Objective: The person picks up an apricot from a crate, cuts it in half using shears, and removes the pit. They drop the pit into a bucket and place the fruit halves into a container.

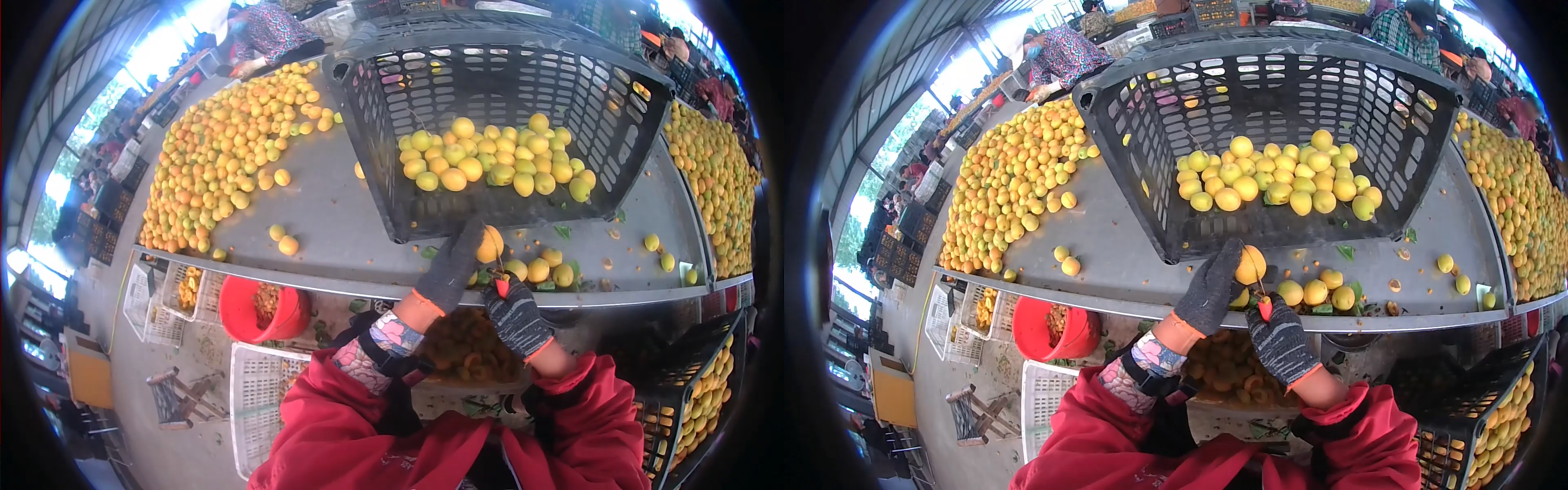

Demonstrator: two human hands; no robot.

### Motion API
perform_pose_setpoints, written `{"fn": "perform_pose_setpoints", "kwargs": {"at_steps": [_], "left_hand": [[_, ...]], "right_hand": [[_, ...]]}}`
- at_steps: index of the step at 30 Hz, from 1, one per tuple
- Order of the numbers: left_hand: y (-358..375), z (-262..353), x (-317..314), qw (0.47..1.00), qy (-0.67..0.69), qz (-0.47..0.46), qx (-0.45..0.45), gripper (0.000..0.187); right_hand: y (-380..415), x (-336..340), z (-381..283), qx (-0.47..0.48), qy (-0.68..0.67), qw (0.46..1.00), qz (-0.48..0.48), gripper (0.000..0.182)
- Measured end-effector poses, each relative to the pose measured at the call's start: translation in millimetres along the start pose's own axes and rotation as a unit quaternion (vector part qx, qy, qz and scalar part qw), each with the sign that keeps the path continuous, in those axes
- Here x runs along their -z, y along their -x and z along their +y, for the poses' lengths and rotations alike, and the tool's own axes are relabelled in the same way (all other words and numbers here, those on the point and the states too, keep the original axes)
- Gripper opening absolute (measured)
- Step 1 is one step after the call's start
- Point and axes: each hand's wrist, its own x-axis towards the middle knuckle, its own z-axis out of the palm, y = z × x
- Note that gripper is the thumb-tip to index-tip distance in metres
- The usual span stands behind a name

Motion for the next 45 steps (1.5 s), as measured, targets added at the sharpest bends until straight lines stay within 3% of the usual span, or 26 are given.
{"fn": "perform_pose_setpoints", "kwargs": {"at_steps": [2, 6, 8, 9, 11, 13, 16, 18, 19, 21, 22, 24, 25, 27, 29, 30, 32, 35, 37, 38, 40, 42, 44, 45], "left_hand": [[1, -8, -6, 0.999, 0.024, -0.025, -0.014, 0.040], [-11, -20, -11, 0.944, 0.299, -0.127, 0.065, 0.048], [-11, -23, -11, 0.966, 0.231, -0.112, 0.027, 0.051], [-4, -12, -15, 0.995, 0.073, -0.059, -0.041, 0.053], [0, -4, -12, 0.987, -0.126, 0.011, -0.101, 0.054], [-9, 3, -2, 0.974, -0.204, 0.037, -0.086, 0.056], [-8, 6, 5, 0.976, -0.144, -0.008, -0.162, 0.057], [-6, 0, 6, 0.968, -0.144, -0.037, -0.203, 0.056], [-4, -4, 2, 0.981, -0.014, -0.075, -0.177, 0.054], [1, -7, -5, 0.952, 0.256, -0.131, -0.107, 0.052], [0, -10, -5, 0.964, 0.158, -0.122, -0.174, 0.049], [-6, -19, 0, 0.977, 0.114, -0.141, -0.115, 0.047], [-12, -23, 6, 0.971, 0.167, -0.169, 0.010, 0.047], [-13, -26, 8, 0.976, 0.116, -0.171, 0.071, 0.048], [-5, -27, -3, 0.986, -0.080, -0.111, -0.099, 0.048], [-2, -29, -9, 0.963, -0.178, -0.053, -0.195, 0.048], [-1, -39, -19, 0.828, -0.331, 0.079, -0.446, 0.045], [6, -17, -25, 0.863, -0.269, 0.066, -0.422, 0.044], [1, -30, -28, 0.828, -0.318, 0.129, -0.443, 0.037], [-1, -35, -29, 0.808, -0.341, 0.160, -0.452, 0.034], [0, -25, -35, 0.873, -0.265, 0.159, -0.376, 0.031], [1, -13, -41, 0.921, -0.198, 0.156, -0.299, 0.033], [1, -3, -44, 0.953, -0.140, 0.151, -0.223, 0.036], [-1, -4, -45, 0.952, -0.135, 0.143, -0.236, 0.035]], "right_hand": [[2, -6, 5, 0.009, 0.005, 1.000, 0.024, 0.027], [5, -8, 9, 0.023, 0.044, 0.998, 0.036, 0.020], [4, -7, 10, 0.046, 0.061, 0.996, 0.043, 0.020], [2, -6, 9, 0.020, 0.042, 0.998, 0.031, 0.020], [-1, 2, 2, -0.004, 0.015, 1.000, 0.010, 0.021], [0, 15, -11, 0.022, 0.002, 1.000, -0.004, 0.023], [-10, 32, -13, 0.161, 0.019, 0.985, 0.053, 0.023], [-11, 50, -31, 0.023, -0.050, 0.998, 0.020, 0.030], [-13, 48, -30, 0.027, -0.077, 0.997, 0.012, 0.032], [-16, 44, -32, 0.062, -0.105, 0.993, -0.003, 0.038], [-17, 43, -37, 0.092, -0.106, 0.990, -0.013, 0.042], [-17, 44, -31, 0.048, -0.135, 0.989, -0.043, 0.044], [-16, 43, -30, 0.045, -0.148, 0.987, -0.044, 0.045], [-14, 38, -32, 0.058, -0.175, 0.982, -0.028, 0.047], [-11, 34, -29, 0.090, -0.174, 0.981, 0.002, 0.048], [-10, 31, -24, 0.106, -0.160, 0.981, 0.015, 0.048], [-7, 28, -21, 0.115, -0.167, 0.979, 0.037, 0.046], [-1, 18, -30, 0.056, -0.285, 0.955, 0.054, 0.042], [-1, 8, -27, -0.024, -0.427, 0.902, 0.056, 0.040], [-3, 6, -26, -0.025, -0.420, 0.905, 0.061, 0.039], [-6, 6, -24, -0.026, -0.405, 0.911, 0.074, 0.038], [-8, 4, -7, 0.087, -0.079, 0.989, 0.089, 0.038], [-8, 4, 2, 0.124, -0.010, 0.988, 0.093, 0.042], [-9, 4, 3, 0.143, 0.024, 0.985, 0.096, 0.043]]}}
